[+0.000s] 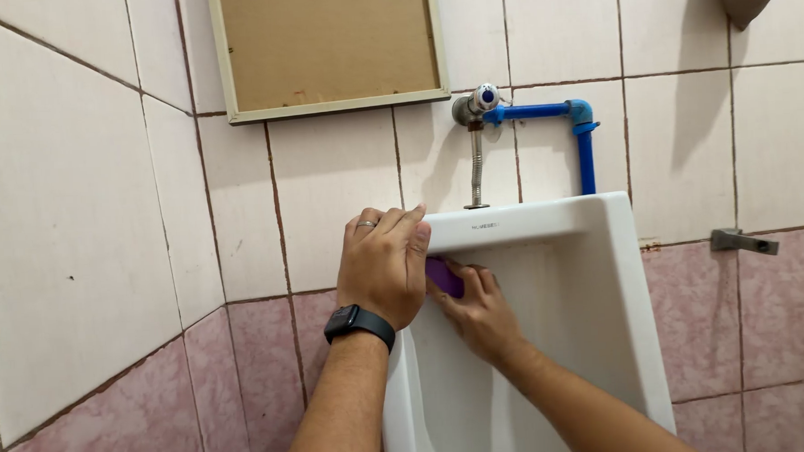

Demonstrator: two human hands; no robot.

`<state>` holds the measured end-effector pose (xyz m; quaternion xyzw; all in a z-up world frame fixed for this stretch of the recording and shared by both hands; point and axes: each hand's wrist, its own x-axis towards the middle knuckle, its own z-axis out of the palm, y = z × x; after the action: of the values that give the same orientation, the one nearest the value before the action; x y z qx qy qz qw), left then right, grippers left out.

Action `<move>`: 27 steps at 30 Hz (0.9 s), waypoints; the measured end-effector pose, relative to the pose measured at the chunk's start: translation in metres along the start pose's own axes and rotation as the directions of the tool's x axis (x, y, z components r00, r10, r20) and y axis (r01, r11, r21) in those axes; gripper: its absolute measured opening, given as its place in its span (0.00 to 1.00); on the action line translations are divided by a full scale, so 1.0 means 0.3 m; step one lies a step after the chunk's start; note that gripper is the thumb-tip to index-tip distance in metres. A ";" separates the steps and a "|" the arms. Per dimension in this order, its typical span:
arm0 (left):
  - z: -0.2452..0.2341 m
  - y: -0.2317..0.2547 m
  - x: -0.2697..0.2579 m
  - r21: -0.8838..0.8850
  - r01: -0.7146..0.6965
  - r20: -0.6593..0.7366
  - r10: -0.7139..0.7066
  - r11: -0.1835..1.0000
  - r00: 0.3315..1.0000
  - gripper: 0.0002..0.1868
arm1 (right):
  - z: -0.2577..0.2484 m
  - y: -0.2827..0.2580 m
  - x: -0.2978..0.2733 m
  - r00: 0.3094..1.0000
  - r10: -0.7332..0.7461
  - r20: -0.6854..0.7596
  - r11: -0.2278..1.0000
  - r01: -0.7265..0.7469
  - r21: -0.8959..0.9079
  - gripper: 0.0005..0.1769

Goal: The person cleans a urinal by scrubbing the interior and drain with a purple brush and then rinsing the entire surface using a handheld water sprayer.

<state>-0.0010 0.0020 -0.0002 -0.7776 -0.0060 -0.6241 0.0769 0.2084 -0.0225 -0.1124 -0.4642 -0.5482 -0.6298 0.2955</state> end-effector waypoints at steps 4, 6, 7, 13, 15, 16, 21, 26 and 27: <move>0.005 -0.007 -0.006 -0.006 -0.027 -0.024 0.027 1.000 0.999 0.25 | -0.004 -0.048 -0.068 0.995 -0.080 0.055 0.996 0.078 0.041 0.28; 0.002 -0.009 -0.010 -0.002 -0.016 -0.001 0.016 1.000 1.000 0.25 | -0.072 0.030 -0.098 0.946 -0.295 0.138 0.954 0.299 -0.008 0.31; 0.004 -0.007 -0.008 -0.001 -0.011 0.005 0.011 1.000 1.000 0.25 | -0.073 0.038 -0.088 0.970 -0.201 0.140 0.979 0.201 0.015 0.30; 0.020 -0.006 -0.008 0.017 -0.014 -0.008 0.014 1.000 1.000 0.25 | 0.026 -0.076 -0.031 0.983 0.178 0.039 0.957 -0.183 0.225 0.27; 0.020 -0.010 -0.009 0.020 -0.010 0.004 0.010 1.000 1.000 0.25 | 0.016 -0.186 -0.156 0.953 0.283 0.105 0.896 -0.302 0.326 0.27; 0.018 -0.013 -0.008 0.021 -0.008 0.008 0.008 1.000 1.000 0.25 | -0.025 -0.206 -0.238 0.964 0.167 0.209 0.925 -0.227 0.304 0.29; 0.018 -0.012 -0.007 0.024 -0.025 -0.010 0.025 0.999 1.000 0.25 | -0.132 -0.016 -0.313 0.792 -0.478 0.380 0.873 0.380 0.305 0.35; 0.022 -0.014 -0.030 0.032 -0.035 -0.027 0.036 0.999 0.999 0.25 | -0.037 0.046 -0.082 0.982 0.000 0.190 0.997 -0.015 0.080 0.27; 0.024 -0.014 -0.023 0.023 -0.040 -0.030 0.040 0.999 0.999 0.25 | -0.040 0.058 -0.081 0.985 0.020 0.174 0.997 -0.032 0.069 0.27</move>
<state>0.0039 0.0075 -0.0079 -0.7671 0.0038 -0.6340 0.0981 0.2303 -0.0413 -0.1268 -0.5135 -0.5878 -0.5631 0.2715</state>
